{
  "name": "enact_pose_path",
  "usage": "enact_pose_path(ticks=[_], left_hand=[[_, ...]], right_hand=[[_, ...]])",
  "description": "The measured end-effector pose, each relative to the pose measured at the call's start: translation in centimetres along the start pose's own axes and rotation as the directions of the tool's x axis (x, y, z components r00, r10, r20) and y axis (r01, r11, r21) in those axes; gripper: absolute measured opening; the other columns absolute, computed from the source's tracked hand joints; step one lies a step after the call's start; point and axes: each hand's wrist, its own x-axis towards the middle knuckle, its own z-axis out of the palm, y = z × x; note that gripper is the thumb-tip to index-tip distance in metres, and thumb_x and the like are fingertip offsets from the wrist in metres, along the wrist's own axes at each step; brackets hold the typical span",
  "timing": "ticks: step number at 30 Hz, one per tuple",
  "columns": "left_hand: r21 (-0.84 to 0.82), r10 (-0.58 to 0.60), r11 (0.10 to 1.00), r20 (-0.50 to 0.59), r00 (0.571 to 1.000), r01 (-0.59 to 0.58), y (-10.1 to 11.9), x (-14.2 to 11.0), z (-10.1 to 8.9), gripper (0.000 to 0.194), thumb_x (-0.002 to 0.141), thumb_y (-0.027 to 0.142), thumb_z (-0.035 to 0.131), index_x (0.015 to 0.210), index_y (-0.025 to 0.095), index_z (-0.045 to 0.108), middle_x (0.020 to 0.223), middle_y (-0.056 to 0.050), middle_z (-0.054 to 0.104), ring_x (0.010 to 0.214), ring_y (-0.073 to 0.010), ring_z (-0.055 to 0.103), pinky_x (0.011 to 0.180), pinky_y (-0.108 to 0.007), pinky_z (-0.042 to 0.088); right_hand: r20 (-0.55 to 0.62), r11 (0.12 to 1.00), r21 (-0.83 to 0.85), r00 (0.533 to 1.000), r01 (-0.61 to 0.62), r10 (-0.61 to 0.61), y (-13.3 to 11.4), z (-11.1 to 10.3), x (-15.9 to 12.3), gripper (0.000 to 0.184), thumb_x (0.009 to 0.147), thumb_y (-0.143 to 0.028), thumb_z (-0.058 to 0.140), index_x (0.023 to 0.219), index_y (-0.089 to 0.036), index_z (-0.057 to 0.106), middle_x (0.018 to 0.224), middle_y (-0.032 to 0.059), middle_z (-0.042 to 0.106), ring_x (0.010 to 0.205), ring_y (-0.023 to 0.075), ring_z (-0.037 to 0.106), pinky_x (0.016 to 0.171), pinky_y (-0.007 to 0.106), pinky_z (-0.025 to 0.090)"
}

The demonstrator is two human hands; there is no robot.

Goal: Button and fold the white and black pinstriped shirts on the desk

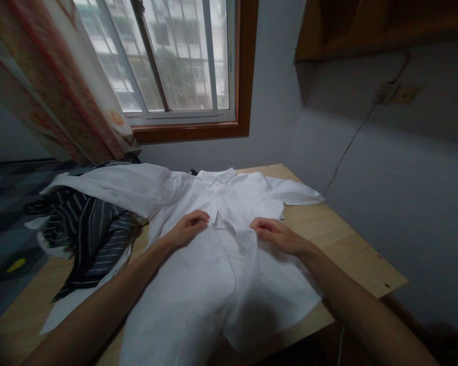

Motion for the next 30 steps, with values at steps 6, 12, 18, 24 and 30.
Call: enact_pose_path(ticks=[6, 12, 18, 24, 30], left_hand=[[0.116, 0.023, 0.993, 0.086, 0.996, -0.033, 1.0, -0.2, 0.3, 0.017, 0.084, 0.032, 0.060, 0.085, 0.017, 0.069, 0.102, -0.009, 0.070, 0.096, -0.0201, 0.063, 0.087, -0.033, 0.048], [0.486, 0.033, 0.862, 0.230, 0.973, -0.144, 1.8, -0.6, 1.2, 0.023, 0.089, 0.030, 0.057, 0.105, 0.027, 0.073, 0.126, -0.005, 0.065, 0.123, -0.0259, 0.053, 0.104, -0.047, 0.038], [0.485, 0.088, 0.861, 0.149, 0.985, -0.150, 1.5, -1.1, 1.3, 0.019, 0.086, 0.028, 0.061, 0.099, 0.024, 0.074, 0.118, -0.007, 0.066, 0.110, -0.0226, 0.059, 0.097, -0.040, 0.044], [0.595, 0.161, 0.794, -0.012, 0.987, -0.122, 3.6, -1.4, 1.2, 0.024, 0.090, 0.032, 0.052, 0.078, 0.018, 0.067, 0.091, -0.010, 0.064, 0.087, -0.0212, 0.056, 0.081, -0.037, 0.045], [0.556, 0.164, 0.700, 0.485, 0.859, -0.447, 12.0, -7.8, 3.0, 0.039, 0.084, 0.058, 0.055, 0.071, 0.022, 0.057, 0.072, -0.005, 0.058, 0.069, -0.0196, 0.049, 0.063, -0.037, 0.036]], right_hand=[[0.239, 0.875, -0.483, 0.955, -0.042, 0.178, -0.9, 0.3, 0.1, 0.009, 0.088, -0.023, 0.055, 0.081, -0.017, 0.058, 0.081, 0.0026, 0.058, 0.077, 0.0159, 0.052, 0.071, 0.028, 0.040], [-0.077, 0.644, -0.763, 0.997, -0.050, -0.014, -3.3, 2.6, 4.3, 0.010, 0.090, -0.020, 0.056, 0.097, -0.016, 0.062, 0.098, 0.0080, 0.064, 0.094, 0.0210, 0.057, 0.085, 0.033, 0.043], [0.103, 0.477, -0.876, 0.993, 0.063, 0.058, -2.7, 5.1, 8.1, 0.022, 0.092, -0.036, 0.058, 0.098, -0.016, 0.065, 0.097, 0.0095, 0.066, 0.089, 0.0232, 0.061, 0.077, 0.032, 0.045], [0.031, 0.386, -0.922, 0.987, -0.034, 0.161, -1.3, 4.7, 7.0, 0.018, 0.090, -0.032, 0.059, 0.088, -0.015, 0.065, 0.093, 0.0113, 0.067, 0.086, 0.0245, 0.063, 0.073, 0.032, 0.045], [0.247, 0.586, -0.725, 0.931, 0.362, -0.269, -4.6, 6.1, -1.1, 0.036, 0.089, -0.050, 0.058, 0.105, -0.019, 0.062, 0.105, 0.0124, 0.064, 0.096, 0.0265, 0.056, 0.083, 0.041, 0.043]])
